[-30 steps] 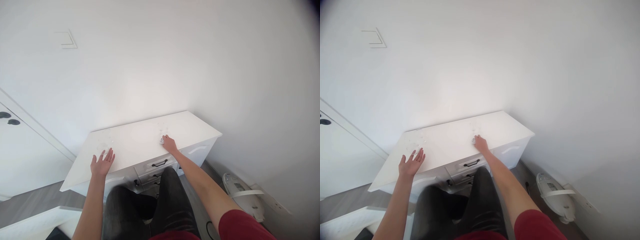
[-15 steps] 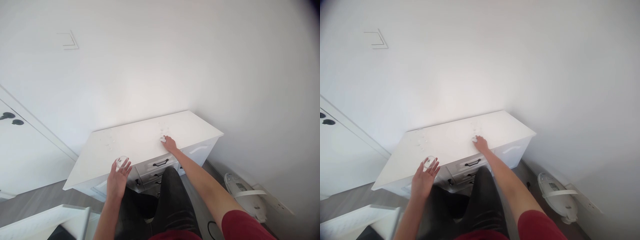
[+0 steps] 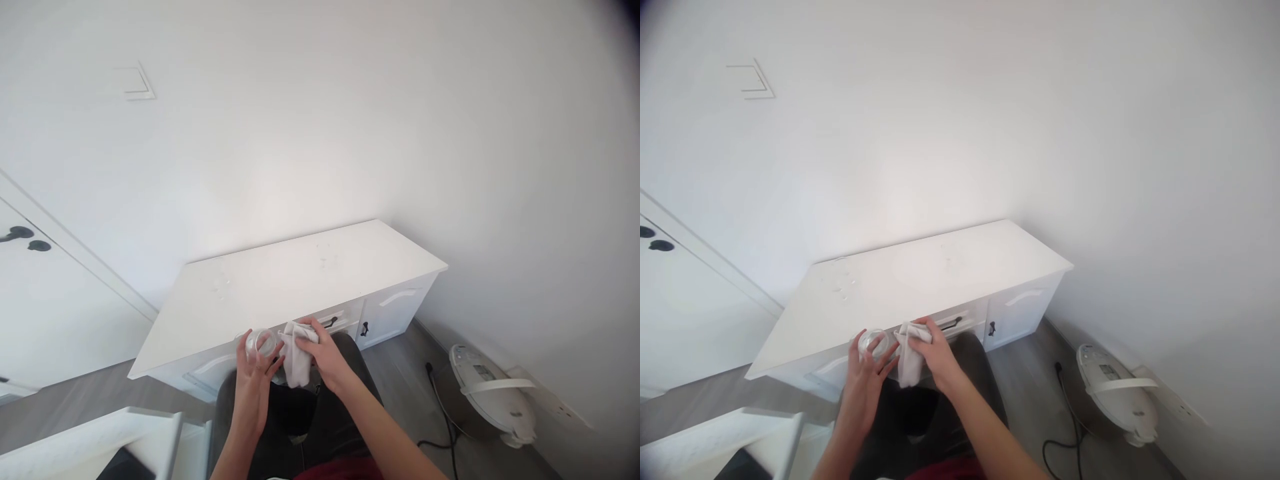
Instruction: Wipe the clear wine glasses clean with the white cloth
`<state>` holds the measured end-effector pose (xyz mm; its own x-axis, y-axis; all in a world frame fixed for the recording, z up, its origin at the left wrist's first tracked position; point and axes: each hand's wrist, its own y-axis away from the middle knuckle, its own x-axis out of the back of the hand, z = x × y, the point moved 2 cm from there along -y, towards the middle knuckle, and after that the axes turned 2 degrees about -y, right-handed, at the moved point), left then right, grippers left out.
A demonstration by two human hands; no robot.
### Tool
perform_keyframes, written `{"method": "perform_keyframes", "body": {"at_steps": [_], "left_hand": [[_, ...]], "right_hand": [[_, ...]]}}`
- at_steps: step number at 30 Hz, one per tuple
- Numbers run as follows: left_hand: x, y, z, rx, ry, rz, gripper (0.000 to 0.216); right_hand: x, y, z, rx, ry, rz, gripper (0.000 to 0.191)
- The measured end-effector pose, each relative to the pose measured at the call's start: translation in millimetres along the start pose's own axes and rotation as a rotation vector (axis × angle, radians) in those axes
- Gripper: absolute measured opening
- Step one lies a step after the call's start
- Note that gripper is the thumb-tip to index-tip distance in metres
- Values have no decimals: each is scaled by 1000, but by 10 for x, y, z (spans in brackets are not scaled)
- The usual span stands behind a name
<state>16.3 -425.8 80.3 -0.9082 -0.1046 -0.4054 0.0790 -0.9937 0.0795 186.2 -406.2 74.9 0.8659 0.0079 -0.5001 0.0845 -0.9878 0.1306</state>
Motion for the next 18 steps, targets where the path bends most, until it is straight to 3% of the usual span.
{"method": "perform_keyframes", "body": {"at_steps": [5, 11, 18], "left_hand": [[2, 43, -81, 13, -98, -5, 82], [15, 50, -46, -9, -131, -18, 80], [14, 46, -88, 97, -35, -64, 72]], "right_hand": [[-107, 118, 51, -53, -110, -79, 31], [-99, 71, 165, -52, -163, -14, 40], [-204, 151, 39, -108, -150, -171, 55]]}}
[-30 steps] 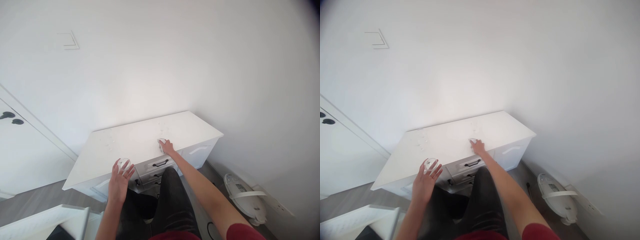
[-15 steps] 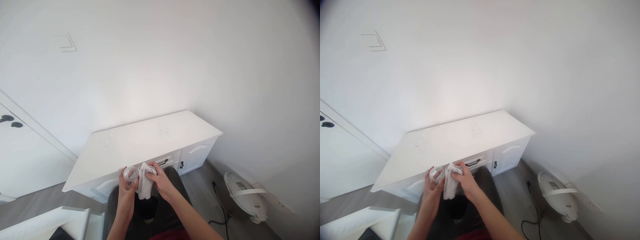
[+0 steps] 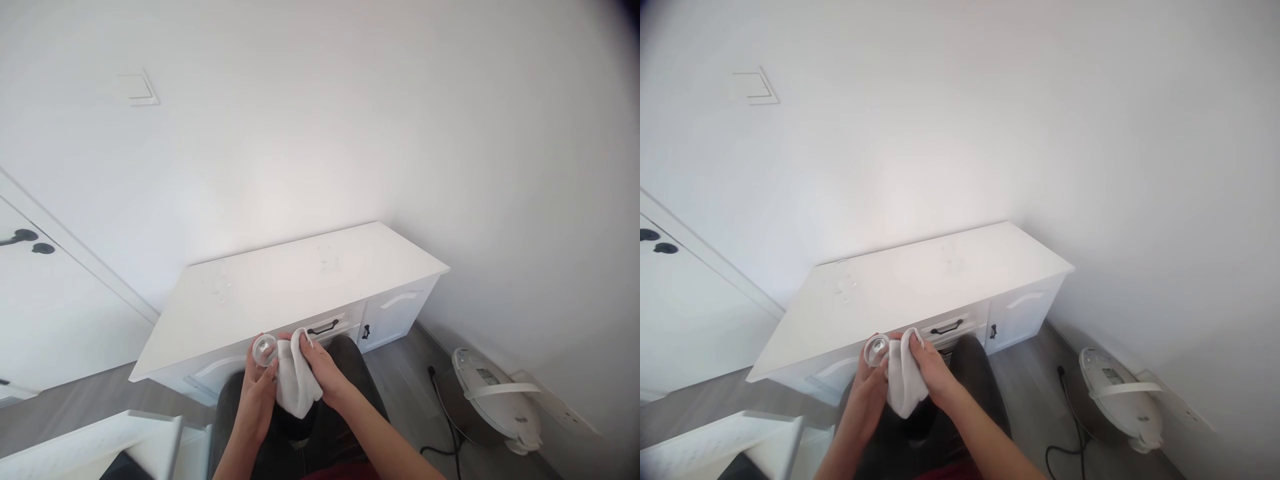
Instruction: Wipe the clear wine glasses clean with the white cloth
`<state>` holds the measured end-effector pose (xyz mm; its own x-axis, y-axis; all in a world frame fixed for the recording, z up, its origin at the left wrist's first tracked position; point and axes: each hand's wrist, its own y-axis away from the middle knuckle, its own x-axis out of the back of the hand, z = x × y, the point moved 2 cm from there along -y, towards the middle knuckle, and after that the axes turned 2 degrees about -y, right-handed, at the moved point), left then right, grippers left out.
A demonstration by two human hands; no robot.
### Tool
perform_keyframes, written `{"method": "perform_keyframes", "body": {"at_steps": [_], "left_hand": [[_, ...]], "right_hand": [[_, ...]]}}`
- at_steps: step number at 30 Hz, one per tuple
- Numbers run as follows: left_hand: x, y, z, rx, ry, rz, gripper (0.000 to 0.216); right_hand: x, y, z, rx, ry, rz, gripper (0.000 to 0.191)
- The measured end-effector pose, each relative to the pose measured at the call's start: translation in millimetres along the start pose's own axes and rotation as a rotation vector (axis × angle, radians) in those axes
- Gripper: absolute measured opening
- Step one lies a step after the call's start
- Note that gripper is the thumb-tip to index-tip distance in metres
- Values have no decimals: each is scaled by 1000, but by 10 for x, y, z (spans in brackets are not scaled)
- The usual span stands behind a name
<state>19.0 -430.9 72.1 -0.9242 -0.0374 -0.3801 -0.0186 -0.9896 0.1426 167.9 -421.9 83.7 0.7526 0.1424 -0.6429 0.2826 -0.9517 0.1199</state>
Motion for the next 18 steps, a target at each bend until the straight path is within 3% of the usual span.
{"method": "perform_keyframes", "body": {"at_steps": [3, 6, 9, 13, 15, 18], "left_hand": [[25, -18, -22, 20, -6, 18, 75], [38, -14, 14, 3, -41, 56, 81], [54, 1, 106, -51, -82, 123, 85], [121, -13, 235, -132, -150, 194, 86], [183, -41, 289, -180, -177, 231, 85], [300, -89, 355, -238, -239, 326, 82]], "right_hand": [[-6, 17, -13, 20, 13, -4, 57], [43, 25, -23, 96, 156, 98, 55], [99, 48, -82, 246, 392, 190, 47], [159, 83, -161, 434, 589, 193, 40], [224, 70, -135, 386, 501, 271, 39], [327, 0, 16, 138, 145, 320, 46]]}}
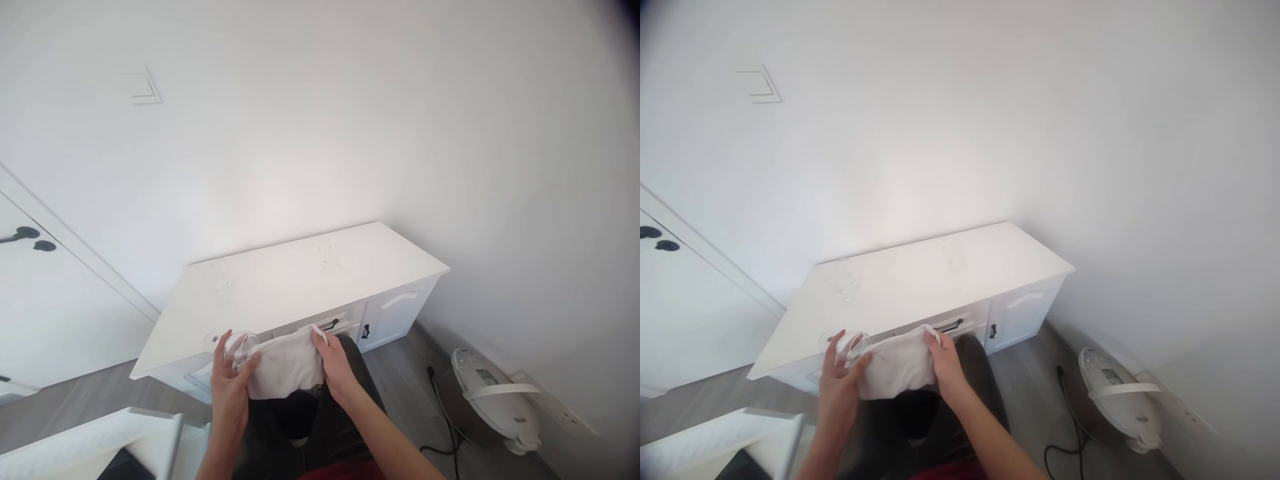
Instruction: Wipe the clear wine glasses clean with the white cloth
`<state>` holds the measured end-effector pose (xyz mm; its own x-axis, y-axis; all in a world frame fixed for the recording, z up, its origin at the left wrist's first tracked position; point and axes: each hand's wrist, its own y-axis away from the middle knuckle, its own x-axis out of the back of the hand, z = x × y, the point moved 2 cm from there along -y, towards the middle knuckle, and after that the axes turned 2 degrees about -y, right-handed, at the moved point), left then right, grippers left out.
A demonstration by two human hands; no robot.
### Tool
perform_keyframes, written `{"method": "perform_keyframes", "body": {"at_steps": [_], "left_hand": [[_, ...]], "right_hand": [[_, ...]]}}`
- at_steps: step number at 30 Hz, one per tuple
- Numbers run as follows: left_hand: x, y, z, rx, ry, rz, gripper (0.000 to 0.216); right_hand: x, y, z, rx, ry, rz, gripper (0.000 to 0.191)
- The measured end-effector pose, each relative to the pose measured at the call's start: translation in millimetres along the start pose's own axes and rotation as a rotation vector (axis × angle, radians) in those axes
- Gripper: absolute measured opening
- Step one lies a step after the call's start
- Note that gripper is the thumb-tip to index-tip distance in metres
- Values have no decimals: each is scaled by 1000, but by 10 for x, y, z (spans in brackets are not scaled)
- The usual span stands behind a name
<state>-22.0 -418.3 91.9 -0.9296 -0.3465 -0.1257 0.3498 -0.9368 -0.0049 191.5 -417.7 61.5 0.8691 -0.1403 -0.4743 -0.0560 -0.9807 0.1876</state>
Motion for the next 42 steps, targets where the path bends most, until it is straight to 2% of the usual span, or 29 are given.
{"method": "perform_keyframes", "body": {"at_steps": [2, 4, 6, 8, 10, 14, 17, 21, 24, 27, 30, 32, 35, 40, 42], "left_hand": [[61, -47, -3, 3, -76, 64, 79], [91, -68, -21, 26, -122, 73, 78], [81, -58, -51, 38, -106, 44, 82], [37, -19, -85, 38, -66, -3, 89], [-30, 39, -113, 30, -34, -54, 86], [-148, 170, -139, 6, -75, -144, 62], [-166, 230, -133, -45, -217, -154, 57], [-139, 235, -73, -153, -316, -186, 52], [-144, 223, -23, -152, -324, -323, 53], [-166, 247, -5, -106, -294, -397, 60], [-205, 309, -26, -30, -244, -412, 68], [-231, 341, -42, 4, -255, -395, 69], [-259, 341, -38, -38, -304, -358, 61], [-212, 291, 20, -252, -380, -274, 55], [-149, 274, 44, -329, -451, -200, 54]], "right_hand": [[4, -41, 129, -189, -184, -52, 50], [17, -67, 208, -237, -277, -15, 50], [28, -68, 227, -180, -327, 100, 49], [-3, -36, 205, -133, -383, 155, 50], [-84, 20, 164, -118, -432, 135, 51], [-283, 171, 103, -17, -409, 54, 51], [-360, 270, 116, 43, -318, -32, 58], [-310, 359, 72, 105, -94, -334, 91], [-209, 397, -12, 209, 217, -552, 105], [-149, 404, -14, 396, 582, -632, 102], [-161, 407, 56, 621, 780, -538, 81], [-196, 417, 86, 645, 755, -443, 70], [-264, 423, 63, 446, 496, -302, 63], [-334, 334, 29, 60, -119, -88, 74], [-317, 274, 54, -39, -245, -25, 70]]}}
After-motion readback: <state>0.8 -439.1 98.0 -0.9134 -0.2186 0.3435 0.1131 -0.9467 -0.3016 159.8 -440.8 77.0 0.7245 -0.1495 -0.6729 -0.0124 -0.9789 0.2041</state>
